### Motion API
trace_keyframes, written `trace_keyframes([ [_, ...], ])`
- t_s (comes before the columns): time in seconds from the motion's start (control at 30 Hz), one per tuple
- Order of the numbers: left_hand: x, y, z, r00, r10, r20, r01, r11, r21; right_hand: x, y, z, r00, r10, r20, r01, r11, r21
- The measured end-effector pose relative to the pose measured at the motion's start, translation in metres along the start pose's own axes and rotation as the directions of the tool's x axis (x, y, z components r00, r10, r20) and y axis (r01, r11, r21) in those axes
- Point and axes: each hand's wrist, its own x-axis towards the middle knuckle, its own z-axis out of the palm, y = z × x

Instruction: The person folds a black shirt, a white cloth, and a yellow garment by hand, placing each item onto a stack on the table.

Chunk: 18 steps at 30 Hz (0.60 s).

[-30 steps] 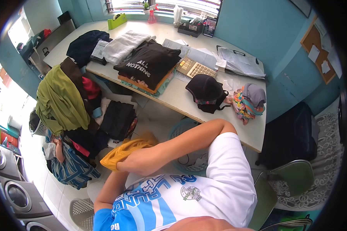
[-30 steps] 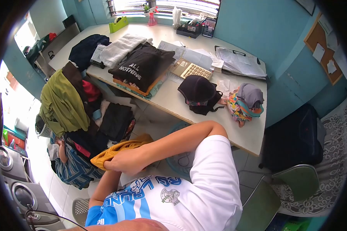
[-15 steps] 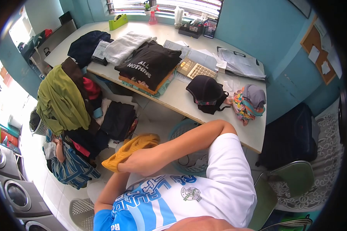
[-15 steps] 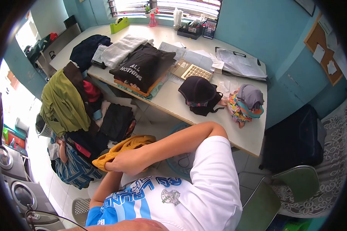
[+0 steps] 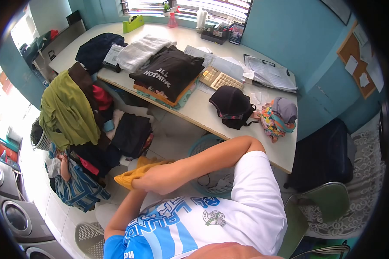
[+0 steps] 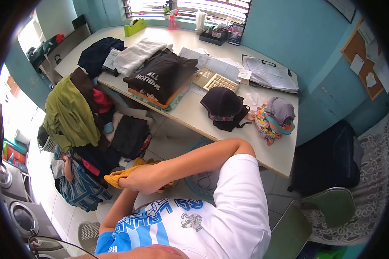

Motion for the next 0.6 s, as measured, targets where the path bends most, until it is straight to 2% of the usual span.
trace_keyframes([
  [0.13,0.004,-0.004,-0.017,1.000,-0.003,0.014,0.004,0.998,-0.068,-0.004,-0.008,-0.015,0.996,0.065,-0.061,-0.064,0.998,0.025],
  [0.23,0.007,-0.005,-0.036,1.000,0.004,0.029,0.001,0.988,-0.155,-0.004,-0.004,-0.023,0.977,0.020,-0.211,-0.010,0.999,0.052],
  [0.27,0.009,-0.004,-0.041,0.999,0.009,0.033,-0.003,0.983,-0.184,-0.008,-0.007,-0.028,0.975,0.087,-0.204,-0.065,0.992,0.109],
  [0.4,0.015,0.002,-0.071,0.997,0.044,0.056,-0.022,0.940,-0.341,-0.004,-0.004,-0.038,0.978,0.137,-0.156,-0.095,0.964,0.250],
  [0.5,0.015,0.008,-0.087,0.995,0.077,0.070,-0.036,0.883,-0.468,-0.004,0.008,-0.043,0.968,0.067,-0.240,0.009,0.953,0.303],
  [0.53,0.012,0.011,-0.092,0.993,0.093,0.075,-0.042,0.857,-0.513,-0.003,0.010,-0.041,0.948,0.066,-0.311,0.061,0.922,0.382],
  [0.6,0.003,0.018,-0.100,0.989,0.125,0.083,-0.051,0.799,-0.599,-0.002,0.015,-0.040,0.916,0.005,-0.402,0.170,0.901,0.399],
])
